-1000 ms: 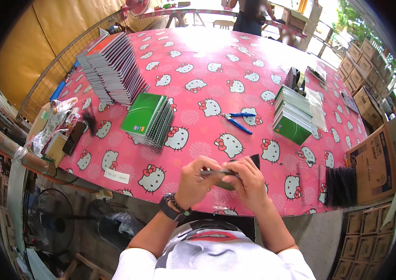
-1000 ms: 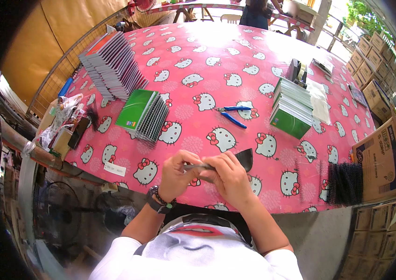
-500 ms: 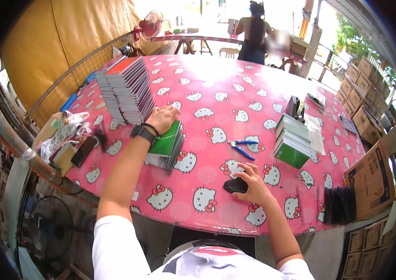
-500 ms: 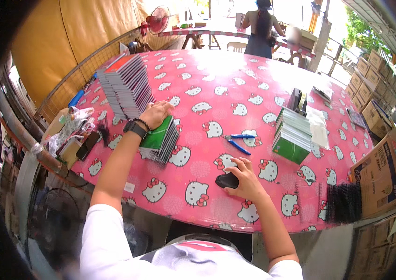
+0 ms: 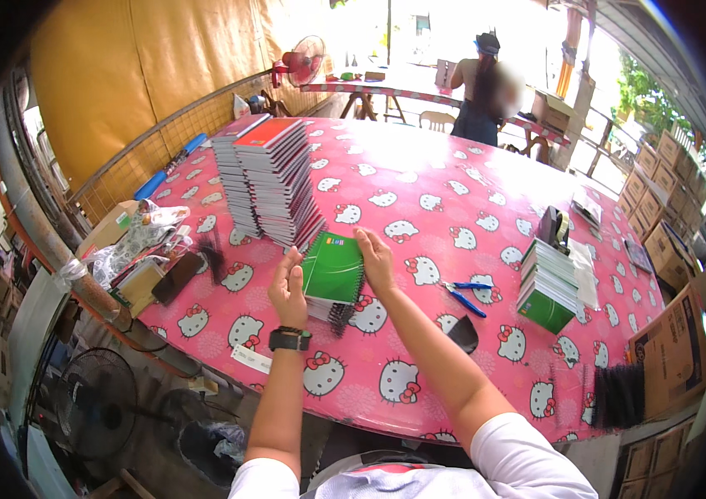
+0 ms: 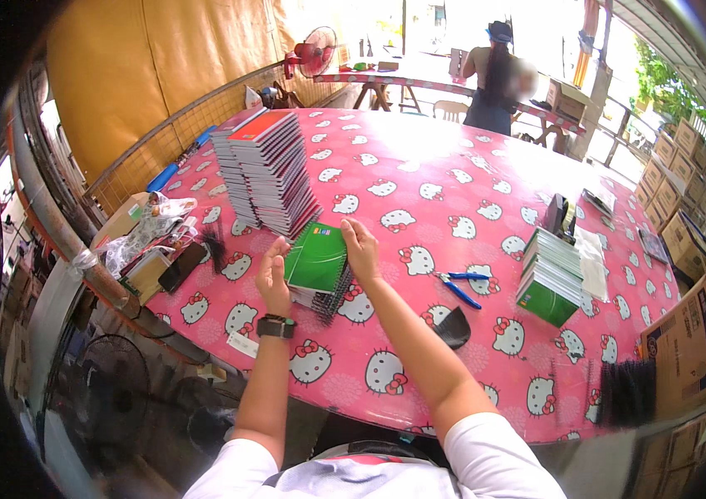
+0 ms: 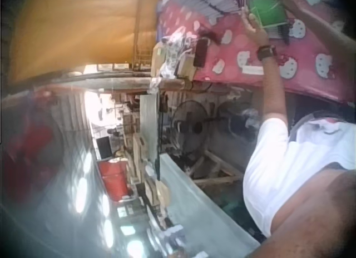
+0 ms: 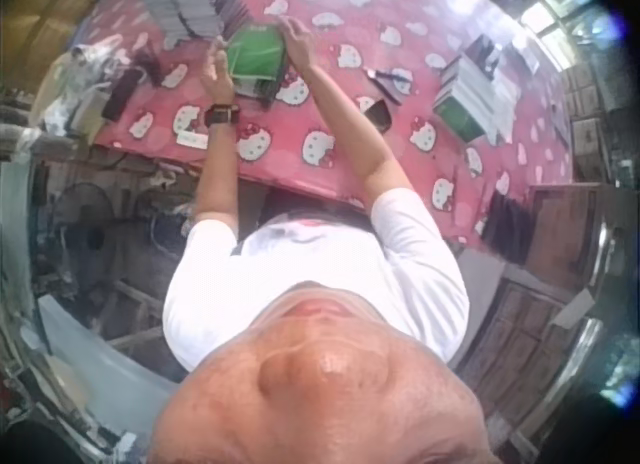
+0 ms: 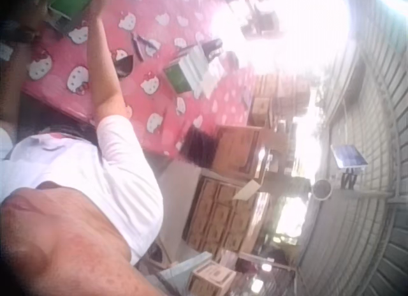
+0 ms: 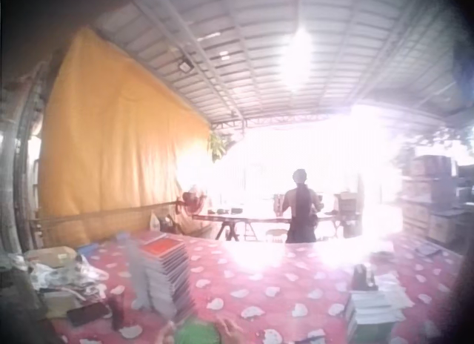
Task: The person assembles spiral-bound notebooks by inserting a black spiral binding into the pre-punched holes of green notebook covers. They handle each notebook one at a time, aligning the spiral, and then place the completed unit into a stack.
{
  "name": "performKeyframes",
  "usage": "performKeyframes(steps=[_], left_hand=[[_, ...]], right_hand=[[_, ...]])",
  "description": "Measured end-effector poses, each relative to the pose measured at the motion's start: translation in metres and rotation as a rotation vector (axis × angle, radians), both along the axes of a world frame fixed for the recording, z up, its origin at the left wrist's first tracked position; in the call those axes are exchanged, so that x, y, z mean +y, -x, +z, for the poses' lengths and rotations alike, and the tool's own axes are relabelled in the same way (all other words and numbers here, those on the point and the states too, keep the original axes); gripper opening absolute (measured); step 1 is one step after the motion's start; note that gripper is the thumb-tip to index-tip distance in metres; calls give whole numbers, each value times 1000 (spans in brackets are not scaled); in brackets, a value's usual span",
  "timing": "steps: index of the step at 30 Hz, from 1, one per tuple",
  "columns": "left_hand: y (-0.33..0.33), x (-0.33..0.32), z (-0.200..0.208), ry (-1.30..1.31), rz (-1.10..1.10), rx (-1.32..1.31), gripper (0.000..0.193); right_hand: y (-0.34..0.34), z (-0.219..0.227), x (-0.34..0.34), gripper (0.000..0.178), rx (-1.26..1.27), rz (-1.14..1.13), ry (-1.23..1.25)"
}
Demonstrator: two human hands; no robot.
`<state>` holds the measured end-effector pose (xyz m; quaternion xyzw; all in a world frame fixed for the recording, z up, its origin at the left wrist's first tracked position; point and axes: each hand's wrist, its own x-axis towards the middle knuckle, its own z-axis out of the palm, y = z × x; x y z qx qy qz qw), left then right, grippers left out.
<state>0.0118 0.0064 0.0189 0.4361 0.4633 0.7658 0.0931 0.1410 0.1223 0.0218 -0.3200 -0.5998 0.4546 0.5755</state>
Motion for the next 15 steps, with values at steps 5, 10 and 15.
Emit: performKeyframes(steps=[5,10,15], left_hand=[[5,7,3,-30,167,-438,48],[-9,0,3,-14,102,-515,47],[-8,1,-3,68,203,-323,36]], right_hand=[[39,-1,-6,29,46,-107,3],[39,-11,-19,21,207,-43,31],[40,-19,-21,18,328,54,61]])
